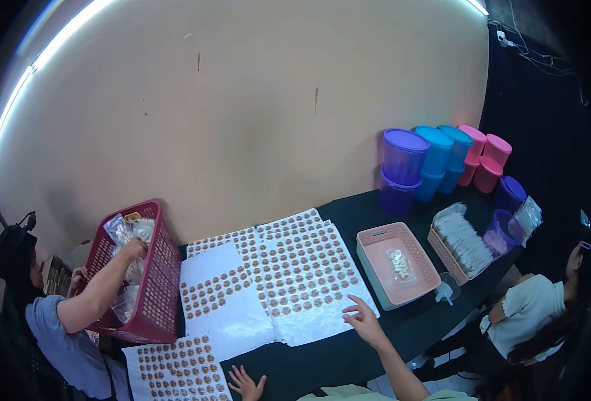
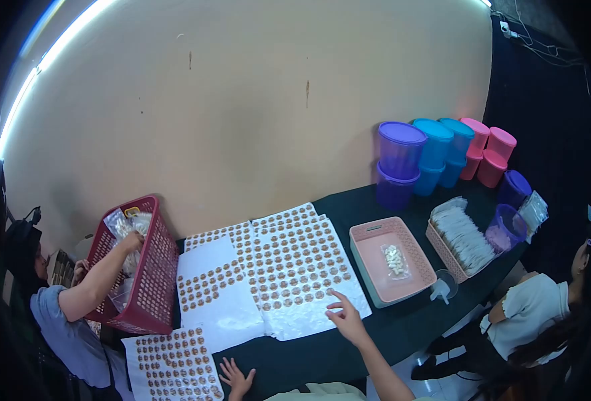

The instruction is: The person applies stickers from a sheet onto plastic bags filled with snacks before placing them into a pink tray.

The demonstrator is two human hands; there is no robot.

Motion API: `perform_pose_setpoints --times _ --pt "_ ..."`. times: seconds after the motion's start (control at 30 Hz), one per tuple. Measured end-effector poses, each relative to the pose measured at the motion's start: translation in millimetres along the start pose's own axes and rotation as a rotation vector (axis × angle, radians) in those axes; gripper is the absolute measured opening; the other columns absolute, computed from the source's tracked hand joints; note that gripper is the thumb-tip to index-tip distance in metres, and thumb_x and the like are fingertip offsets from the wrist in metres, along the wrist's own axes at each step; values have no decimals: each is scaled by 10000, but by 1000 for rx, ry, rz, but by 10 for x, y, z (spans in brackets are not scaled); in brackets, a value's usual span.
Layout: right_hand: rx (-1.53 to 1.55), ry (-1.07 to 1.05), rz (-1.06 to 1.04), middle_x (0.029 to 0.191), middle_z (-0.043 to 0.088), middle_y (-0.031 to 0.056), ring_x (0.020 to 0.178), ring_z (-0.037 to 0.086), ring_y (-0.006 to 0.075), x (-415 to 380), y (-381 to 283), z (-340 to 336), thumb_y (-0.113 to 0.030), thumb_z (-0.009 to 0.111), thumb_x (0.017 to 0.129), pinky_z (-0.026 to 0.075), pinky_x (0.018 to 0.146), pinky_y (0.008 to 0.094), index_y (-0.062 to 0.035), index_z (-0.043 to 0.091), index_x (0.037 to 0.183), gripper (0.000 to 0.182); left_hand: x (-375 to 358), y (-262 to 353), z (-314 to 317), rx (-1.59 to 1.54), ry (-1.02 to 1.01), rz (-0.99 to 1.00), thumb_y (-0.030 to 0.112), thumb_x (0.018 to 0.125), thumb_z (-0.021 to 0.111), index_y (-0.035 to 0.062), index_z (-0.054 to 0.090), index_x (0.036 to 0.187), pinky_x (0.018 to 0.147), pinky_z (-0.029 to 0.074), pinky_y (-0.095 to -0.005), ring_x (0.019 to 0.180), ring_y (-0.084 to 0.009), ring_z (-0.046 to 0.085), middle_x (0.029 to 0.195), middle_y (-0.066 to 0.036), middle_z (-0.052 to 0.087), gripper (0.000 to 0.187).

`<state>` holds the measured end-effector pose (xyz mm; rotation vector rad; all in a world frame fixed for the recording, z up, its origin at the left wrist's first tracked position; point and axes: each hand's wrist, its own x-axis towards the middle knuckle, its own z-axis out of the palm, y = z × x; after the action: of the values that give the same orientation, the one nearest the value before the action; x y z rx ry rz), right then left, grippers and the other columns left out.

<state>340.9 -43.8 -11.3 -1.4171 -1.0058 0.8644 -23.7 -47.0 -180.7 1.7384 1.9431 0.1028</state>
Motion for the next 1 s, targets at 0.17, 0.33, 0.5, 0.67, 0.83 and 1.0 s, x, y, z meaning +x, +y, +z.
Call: perform_pose_setpoints --times 0.17,0.33,0.5,0.67,0.83,1.0 --pt "86 199 150 840 555 71 695 558 115 87 438 -969 -42 564 777 456 641 220 14 504 1040 276 -64 116 -65 -51 43 -81 554 639 611 44 151 1326 979 -34 -562 1303 -307 -63 1418 -129 11 971" --pt "-41 328 154 844 557 84 737 564 136 409 924 -1734 -64 579 759 448 666 240 29 522 998 263 -30 376 128 -80 96 -230 344 710 628 44 246 1284 966 88 -593 1294 -325 49 1394 -161 89 752" --pt "-695 424 140 974 527 188 921 520 288 930 1709 -2315 -165 635 706 415 787 358 45 476 1049 432 -272 1262 669 -136 319 134 201 725 594 37 344 1204 950 194 -562 1232 -307 248 1293 -161 289 565" --pt "-1079 260 559 1055 497 249 1068 449 356 1112 1557 -2294 -255 724 621 419 844 411 70 298 1167 765 -331 2111 1059 -82 198 371 296 771 560 26 271 1278 969 131 -583 1271 -328 176 1366 -163 192 644" --pt "-943 155 443 887 576 167 880 565 280 1218 1665 -2357 -205 723 614 455 758 371 36 463 1007 529 -86 2233 1169 11 271 388 322 807 508 56 258 1308 972 121 -586 1283 -311 159 1390 -135 173 620" --pt "-395 258 103 782 593 85 756 585 189 1163 1609 -2552 -162 647 690 459 681 306 0 559 794 212 -147 2156 1271 81 236 393 345 816 477 72 307 1290 962 122 -601 1276 -300 186 1373 -130 227 573"
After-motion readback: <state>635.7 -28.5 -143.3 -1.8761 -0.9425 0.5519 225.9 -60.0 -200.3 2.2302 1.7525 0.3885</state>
